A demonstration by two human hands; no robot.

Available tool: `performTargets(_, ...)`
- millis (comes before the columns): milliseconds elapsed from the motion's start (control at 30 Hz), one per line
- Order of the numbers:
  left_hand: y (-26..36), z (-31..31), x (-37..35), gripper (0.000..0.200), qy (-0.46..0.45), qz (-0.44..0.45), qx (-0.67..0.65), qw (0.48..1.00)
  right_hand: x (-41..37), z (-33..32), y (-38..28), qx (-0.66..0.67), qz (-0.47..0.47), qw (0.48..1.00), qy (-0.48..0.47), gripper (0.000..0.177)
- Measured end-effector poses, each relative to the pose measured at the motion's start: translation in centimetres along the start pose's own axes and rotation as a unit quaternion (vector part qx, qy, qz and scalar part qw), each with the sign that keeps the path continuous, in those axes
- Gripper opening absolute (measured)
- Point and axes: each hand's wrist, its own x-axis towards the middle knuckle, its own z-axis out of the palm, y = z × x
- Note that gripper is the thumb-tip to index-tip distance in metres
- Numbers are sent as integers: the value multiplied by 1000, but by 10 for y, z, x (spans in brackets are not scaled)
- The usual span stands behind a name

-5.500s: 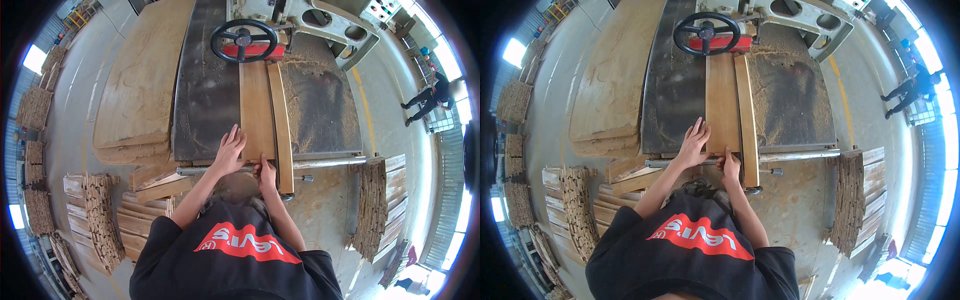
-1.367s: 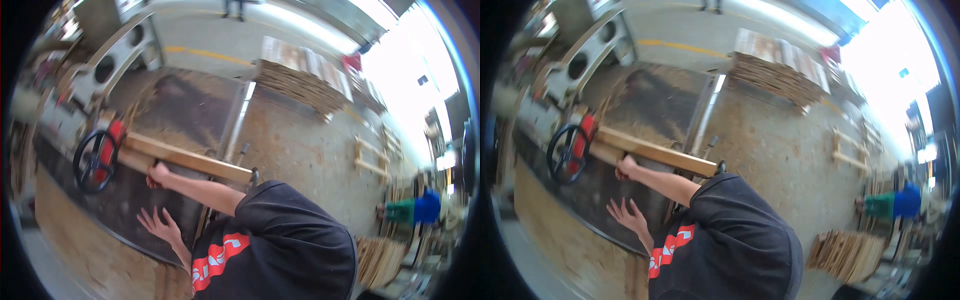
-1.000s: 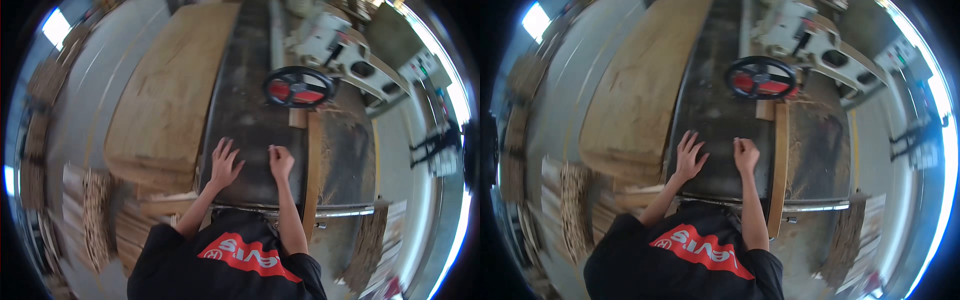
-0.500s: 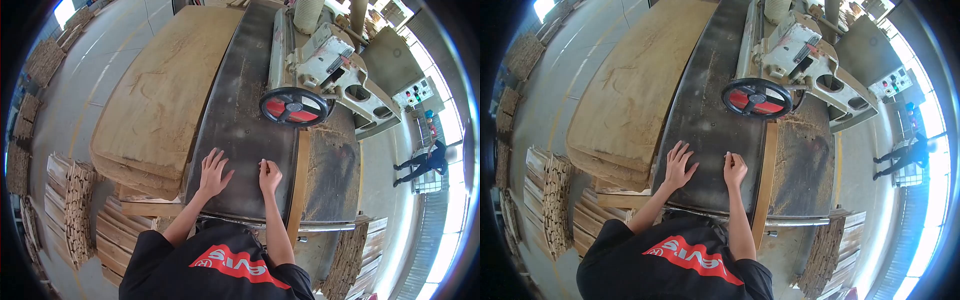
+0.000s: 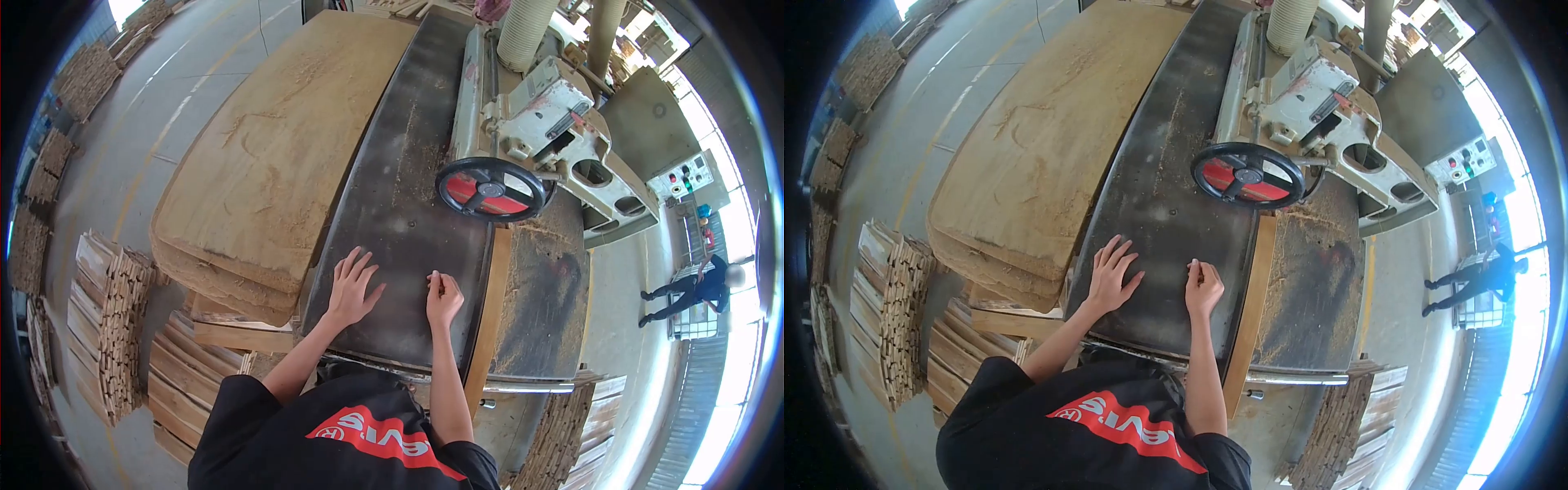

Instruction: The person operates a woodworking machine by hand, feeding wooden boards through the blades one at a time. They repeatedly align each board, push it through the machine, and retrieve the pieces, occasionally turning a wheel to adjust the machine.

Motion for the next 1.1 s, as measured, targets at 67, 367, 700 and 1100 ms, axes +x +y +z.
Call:
performTargets(67, 0, -1, 0, 41, 0, -2, 1, 1000, 2, 2, 0, 7, 9, 1000, 0, 22)
performTargets(367, -1, -2, 2, 41, -4, -10, -6, 1000, 5, 6, 2, -3, 30, 1000, 1, 29)
performTargets(700, -7, -2, -1, 40, -8, -24, -3, 1000, 3, 12, 6, -24, 40, 999, 2, 30)
performTargets(1100, -9, -1, -3, 37, 5, -32, -24, 999, 3, 13, 3, -52, 40, 998, 8, 31)
